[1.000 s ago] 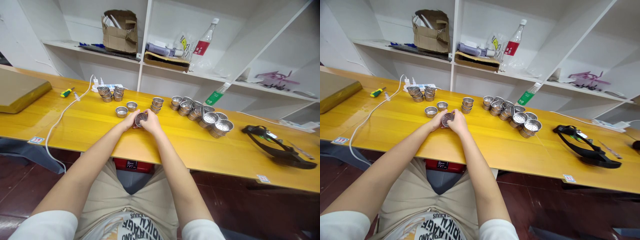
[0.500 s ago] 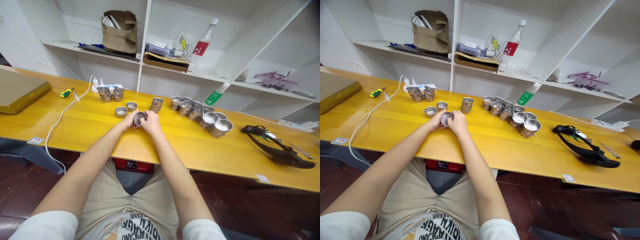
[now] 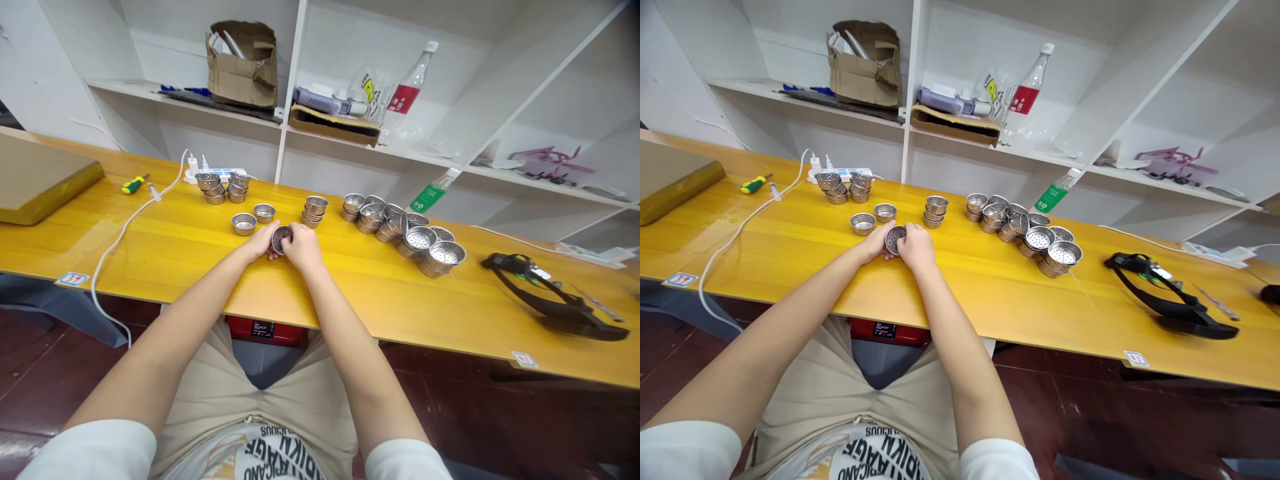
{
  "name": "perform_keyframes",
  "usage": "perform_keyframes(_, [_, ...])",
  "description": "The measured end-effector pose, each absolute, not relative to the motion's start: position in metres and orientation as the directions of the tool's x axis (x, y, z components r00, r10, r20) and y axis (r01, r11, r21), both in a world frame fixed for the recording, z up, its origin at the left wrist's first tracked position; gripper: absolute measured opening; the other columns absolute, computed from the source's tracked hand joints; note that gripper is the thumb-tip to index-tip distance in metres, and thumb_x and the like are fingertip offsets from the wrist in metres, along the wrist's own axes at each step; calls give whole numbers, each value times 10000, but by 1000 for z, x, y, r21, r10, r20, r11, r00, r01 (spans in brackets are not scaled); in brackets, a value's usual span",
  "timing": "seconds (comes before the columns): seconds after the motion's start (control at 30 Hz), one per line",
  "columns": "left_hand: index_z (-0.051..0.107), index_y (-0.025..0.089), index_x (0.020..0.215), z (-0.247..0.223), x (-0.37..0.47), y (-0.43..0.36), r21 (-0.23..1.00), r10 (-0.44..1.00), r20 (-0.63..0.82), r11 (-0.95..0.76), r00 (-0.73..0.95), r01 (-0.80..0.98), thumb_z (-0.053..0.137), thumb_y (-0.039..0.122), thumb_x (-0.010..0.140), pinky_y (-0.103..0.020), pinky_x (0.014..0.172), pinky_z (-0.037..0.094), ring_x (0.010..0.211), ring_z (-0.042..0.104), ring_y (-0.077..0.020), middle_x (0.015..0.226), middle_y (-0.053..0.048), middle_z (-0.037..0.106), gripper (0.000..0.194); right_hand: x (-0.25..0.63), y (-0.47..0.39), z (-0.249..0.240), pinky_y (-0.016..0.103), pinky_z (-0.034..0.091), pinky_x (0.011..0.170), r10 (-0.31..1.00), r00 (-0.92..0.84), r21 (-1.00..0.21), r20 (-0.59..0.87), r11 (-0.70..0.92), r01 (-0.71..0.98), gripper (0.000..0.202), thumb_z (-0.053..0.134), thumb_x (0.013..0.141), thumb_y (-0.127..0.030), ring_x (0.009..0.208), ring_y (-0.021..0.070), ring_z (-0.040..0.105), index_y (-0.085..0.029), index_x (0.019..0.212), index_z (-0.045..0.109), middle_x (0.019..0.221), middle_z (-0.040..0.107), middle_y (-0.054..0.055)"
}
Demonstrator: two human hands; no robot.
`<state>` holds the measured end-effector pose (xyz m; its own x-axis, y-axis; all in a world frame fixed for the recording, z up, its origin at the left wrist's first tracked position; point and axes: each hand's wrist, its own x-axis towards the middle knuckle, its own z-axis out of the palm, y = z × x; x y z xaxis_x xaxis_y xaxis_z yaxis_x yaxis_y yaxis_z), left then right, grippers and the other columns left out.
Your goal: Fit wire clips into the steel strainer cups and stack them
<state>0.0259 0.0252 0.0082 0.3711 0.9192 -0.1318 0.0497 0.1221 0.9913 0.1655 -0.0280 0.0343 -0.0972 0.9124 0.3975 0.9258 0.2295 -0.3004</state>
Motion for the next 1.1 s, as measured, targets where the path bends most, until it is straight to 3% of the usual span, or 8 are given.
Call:
perform_keyframes(0.37, [610, 169, 635, 8, 25, 26, 990, 920, -138, 132, 368, 42, 357, 647, 1052, -243, 367, 374, 351, 542, -160, 446, -68, 581, 683, 163, -30, 35, 344, 500, 849, 919, -39, -263, 392, 153, 953, 278, 501, 940, -210, 924, 285, 720, -135, 1062, 738, 1035, 785, 176])
perform_keyframes(0.5, [619, 172, 675, 8, 25, 27, 988, 917, -139, 152, 373, -6, 337, 620, 1057, -235, 357, 351, 351, 530, -155, 443, -56, 566, 653, 163, -30, 35, 354, 515, 887, 910, -13, -330, 414, 164, 930, 396, 524, 932, -209, 964, 296, 737, -104, 1269, 704, 1063, 792, 184])
perform_keyframes(0.6, [627, 170, 709, 7, 25, 28, 979, 913, -156, 193, 376, -63, 348, 643, 1042, -232, 345, 330, 343, 514, -148, 451, -49, 562, 642, 167, -28, 35, 338, 523, 914, 905, -13, -430, 424, 215, 877, 356, 544, 927, -212, 945, 258, 741, -144, 1219, 734, 1071, 801, 135])
perform_keyframes(0.73, [675, 148, 859, 7, 23, 29, 965, 895, -151, 226, 420, -134, 378, 683, 1014, -232, 324, 301, 337, 509, -146, 508, -44, 599, 632, 177, -23, 36, 310, 560, 879, 928, 2, -653, 373, 261, 711, 188, 625, 898, -255, 783, 173, 721, -207, 1010, 768, 1008, 796, 36])
perform_keyframes(0.87, [668, 152, 903, 9, 20, 28, 955, 881, -140, 241, 452, -174, 387, 749, 984, -235, 309, 292, 342, 519, -153, 549, -49, 623, 665, 181, -19, 37, 281, 605, 644, 979, 28, -910, 204, 179, 373, 168, 735, 834, -278, 622, 131, 674, -187, 975, 737, 902, 721, 6])
perform_keyframes(0.97, [671, 155, 906, 13, 19, 26, 954, 876, -155, 253, 457, -160, 304, 811, 975, -237, 315, 316, 344, 527, -155, 548, -53, 621, 756, 179, -19, 40, 257, 604, 547, 992, 31, -981, 120, 114, 156, 180, 781, 786, -233, 594, 126, 655, -171, 936, 704, 781, 640, -26])
perform_keyframes(1.1, [680, 144, 944, 17, 18, 25, 954, 882, -177, 263, 437, -146, 159, 843, 968, -252, 351, 385, 392, 592, -174, 632, -94, 681, 872, 179, -19, 46, 240, 604, 528, 993, 108, -999, 50, 51, -5, 173, 799, 762, -198, 577, 115, 626, -175, 859, 658, 696, 619, -44])
